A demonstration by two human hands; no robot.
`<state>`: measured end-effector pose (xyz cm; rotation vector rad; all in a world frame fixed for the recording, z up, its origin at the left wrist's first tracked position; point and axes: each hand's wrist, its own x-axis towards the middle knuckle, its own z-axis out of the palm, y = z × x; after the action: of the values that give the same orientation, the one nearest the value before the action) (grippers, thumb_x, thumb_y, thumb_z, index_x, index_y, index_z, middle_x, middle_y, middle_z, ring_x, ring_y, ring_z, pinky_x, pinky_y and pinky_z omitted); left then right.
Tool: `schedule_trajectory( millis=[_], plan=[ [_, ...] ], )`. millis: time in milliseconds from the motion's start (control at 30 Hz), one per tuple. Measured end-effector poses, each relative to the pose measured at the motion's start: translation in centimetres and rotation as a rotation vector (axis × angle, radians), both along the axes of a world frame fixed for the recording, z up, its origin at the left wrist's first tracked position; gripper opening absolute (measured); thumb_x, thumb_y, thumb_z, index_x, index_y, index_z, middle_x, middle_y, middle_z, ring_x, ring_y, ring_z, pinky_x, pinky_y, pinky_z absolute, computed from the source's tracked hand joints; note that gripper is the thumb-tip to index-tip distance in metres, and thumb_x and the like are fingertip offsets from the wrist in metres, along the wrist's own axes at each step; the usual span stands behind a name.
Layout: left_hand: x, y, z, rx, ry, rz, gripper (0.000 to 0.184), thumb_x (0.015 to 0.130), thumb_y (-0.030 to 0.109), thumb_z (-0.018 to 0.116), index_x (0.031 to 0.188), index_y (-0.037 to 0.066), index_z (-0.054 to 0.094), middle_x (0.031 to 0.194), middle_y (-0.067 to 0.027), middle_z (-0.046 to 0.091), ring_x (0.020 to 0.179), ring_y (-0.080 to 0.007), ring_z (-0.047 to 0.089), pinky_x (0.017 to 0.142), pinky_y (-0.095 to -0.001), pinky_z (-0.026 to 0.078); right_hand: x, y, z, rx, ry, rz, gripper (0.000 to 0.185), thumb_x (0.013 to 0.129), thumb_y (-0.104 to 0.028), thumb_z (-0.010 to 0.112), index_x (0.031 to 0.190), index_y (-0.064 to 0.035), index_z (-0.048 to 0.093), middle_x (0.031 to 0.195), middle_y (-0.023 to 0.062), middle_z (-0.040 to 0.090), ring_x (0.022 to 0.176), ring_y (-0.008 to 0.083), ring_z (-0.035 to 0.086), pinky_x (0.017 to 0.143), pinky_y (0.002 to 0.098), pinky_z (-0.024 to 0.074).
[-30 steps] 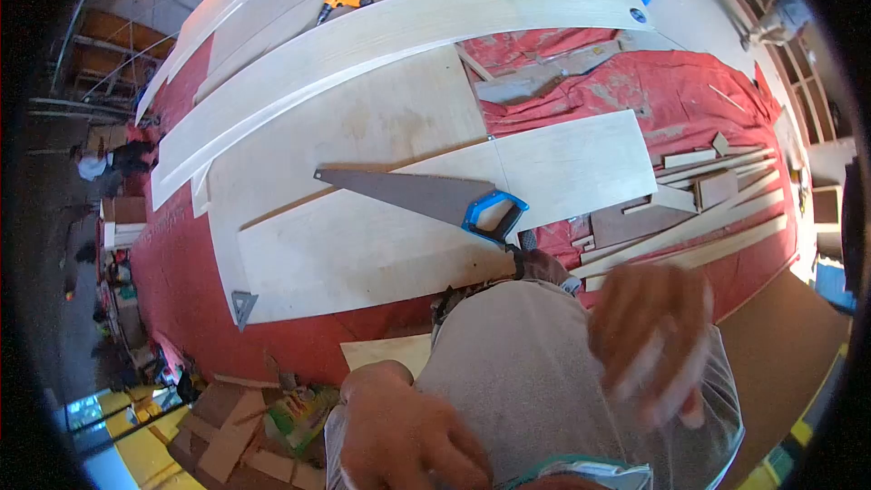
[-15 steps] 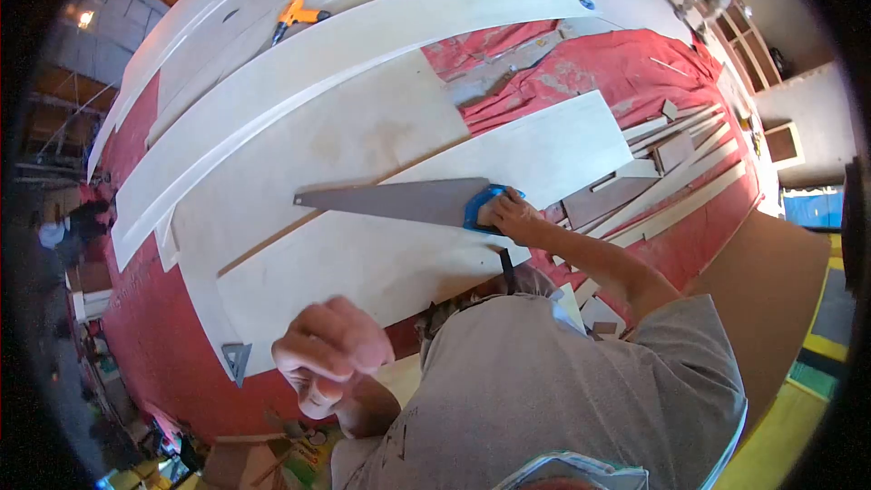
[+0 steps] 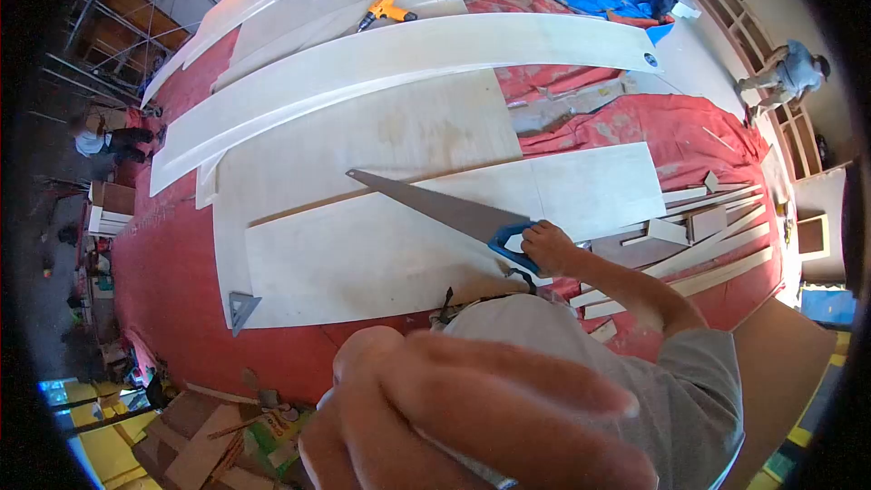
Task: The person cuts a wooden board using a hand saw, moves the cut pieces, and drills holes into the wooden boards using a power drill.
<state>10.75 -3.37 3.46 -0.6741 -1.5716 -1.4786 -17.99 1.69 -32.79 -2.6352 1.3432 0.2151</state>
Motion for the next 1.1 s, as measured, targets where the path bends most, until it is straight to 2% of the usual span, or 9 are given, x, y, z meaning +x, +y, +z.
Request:
schedule_trajectory(
  millis=[100, 233, 267, 400, 467, 567, 600, 833, 1100],
  plan=[
    [-0.1, -1.2, -1.2, -0.012, -0.054, 0.132, 0.073, 0.105, 0.06, 0.055, 0.148, 0.001, 0.046, 0.128, -0.0259, 0.064, 0.108, -0.0365, 0.069, 0.095, -0.0529, 0.057, -0.1, 0.3, 1.2, -0.076, -0.399, -0.112, 0.026, 0.078, -0.027, 0.082, 0.085, -0.0071, 0.068, 0.089, 0.0111, 0.064, 0.08, 0.03, 0.069, 0.08, 0.0446, 0.0546],
    [1.1, -4.0, -7.1, 0.266, -0.341, 0.677, 0.075, 0.106, 0.058, 0.055, 0.153, -0.001, 0.046, 0.131, -0.0262, 0.065, 0.109, -0.0374, 0.071, 0.1, -0.0538, 0.057, 1.1, 1.2, 4.2, 0.086, -0.876, -0.483, 0.033, 0.093, -0.034, 0.083, 0.089, -0.0033, 0.071, 0.086, 0.0136, 0.067, 0.079, 0.0318, 0.069, 0.065, 0.0411, 0.0529],
    [1.4, -4.9, -9.6, 0.415, -0.442, 0.823, 0.069, 0.108, 0.052, 0.056, 0.151, 0.0, 0.049, 0.129, -0.0237, 0.067, 0.108, -0.0363, 0.071, 0.1, -0.0521, 0.058, 0.8, 1.7, 4.3, 0.126, -0.928, -0.536, 0.032, 0.095, -0.033, 0.081, 0.092, -0.0027, 0.073, 0.081, 0.0111, 0.066, 0.072, 0.0231, 0.066, 0.063, 0.0377, 0.0498],
    [5.3, -9.3, -26.0, 0.615, -0.89, 1.11, 0.039, 0.109, 0.026, 0.061, 0.139, 0.002, 0.062, 0.129, -0.0166, 0.07, 0.105, -0.0228, 0.073, 0.093, -0.0404, 0.061, 1.1, 6.0, 9.6, 0.235, -1.13, -0.941, 0.038, 0.093, -0.032, 0.083, 0.08, -0.0002, 0.066, 0.075, 0.0148, 0.066, 0.064, 0.0197, 0.062, 0.06, 0.0381, 0.0487],
    [7.6, -10.8, -35.5, 0.157, -1.217, 1.362, 0.038, 0.098, 0.019, 0.077, 0.131, 0.006, 0.068, 0.102, -0.0082, 0.077, 0.084, -0.0162, 0.072, 0.077, -0.0305, 0.057, 0.4, 9.0, 7.4, 0.16, -1.132, -1.061, 0.029, 0.092, -0.023, 0.082, 0.083, -0.0007, 0.066, 0.075, 0.0096, 0.065, 0.065, 0.0159, 0.06, 0.059, 0.0377, 0.0483],
    [5.5, -10.9, -41.8, 0.28, -1.217, 1.13, 0.035, 0.097, 0.027, 0.077, 0.123, 0.004, 0.072, 0.107, -0.0147, 0.078, 0.084, -0.0229, 0.077, 0.079, -0.0348, 0.061, 0.8, 12.4, 10.0, -0.019, -1.15, -1.185, 0.019, 0.091, -0.013, 0.08, 0.101, -0.0002, 0.071, 0.081, 0.0028, 0.066, 0.075, 0.0119, 0.061, 0.066, 0.0322, 0.0487],
    [2.7, -10.4, -38.2, 0.353, -1.353, 1.071, 0.036, 0.098, 0.03, 0.076, 0.123, 0.004, 0.072, 0.114, -0.0166, 0.076, 0.091, -0.0258, 0.078, 0.083, -0.0361, 0.062, 0.8, 13.3, 10.4, -0.098, -1.166, -1.179, 0.022, 0.093, -0.019, 0.08, 0.102, -0.0008, 0.071, 0.078, 0.0014, 0.065, 0.072, 0.0102, 0.059, 0.062, 0.0308, 0.0476],
    [-9.7, -14.6, -41.8, 0.084, -1.311, 0.853, 0.033, 0.099, 0.029, 0.074, 0.12, 0.004, 0.073, 0.117, -0.0183, 0.075, 0.105, -0.031, 0.075, 0.088, -0.0407, 0.061, 3.0, 18.3, 9.4, -0.122, -1.201, -1.635, 0.027, 0.097, -0.027, 0.077, 0.093, -0.0013, 0.069, 0.069, -0.0028, 0.056, 0.062, 0.0088, 0.049, 0.055, 0.0299, 0.0374],
    [-15.6, -14.7, -48.2, -0.596, -1.401, 1.037, 0.067, 0.087, 0.031, 0.083, 0.142, 0.003, 0.058, 0.151, -0.0166, 0.053, 0.146, -0.0377, 0.044, 0.121, -0.0586, 0.033, 3.9, 17.4, 10.2, -0.187, -1.375, -1.773, 0.025, 0.097, -0.024, 0.075, 0.087, -0.0032, 0.066, 0.063, -0.0036, 0.054, 0.055, 0.007, 0.05, 0.049, 0.0278, 0.0354]
  ],
)
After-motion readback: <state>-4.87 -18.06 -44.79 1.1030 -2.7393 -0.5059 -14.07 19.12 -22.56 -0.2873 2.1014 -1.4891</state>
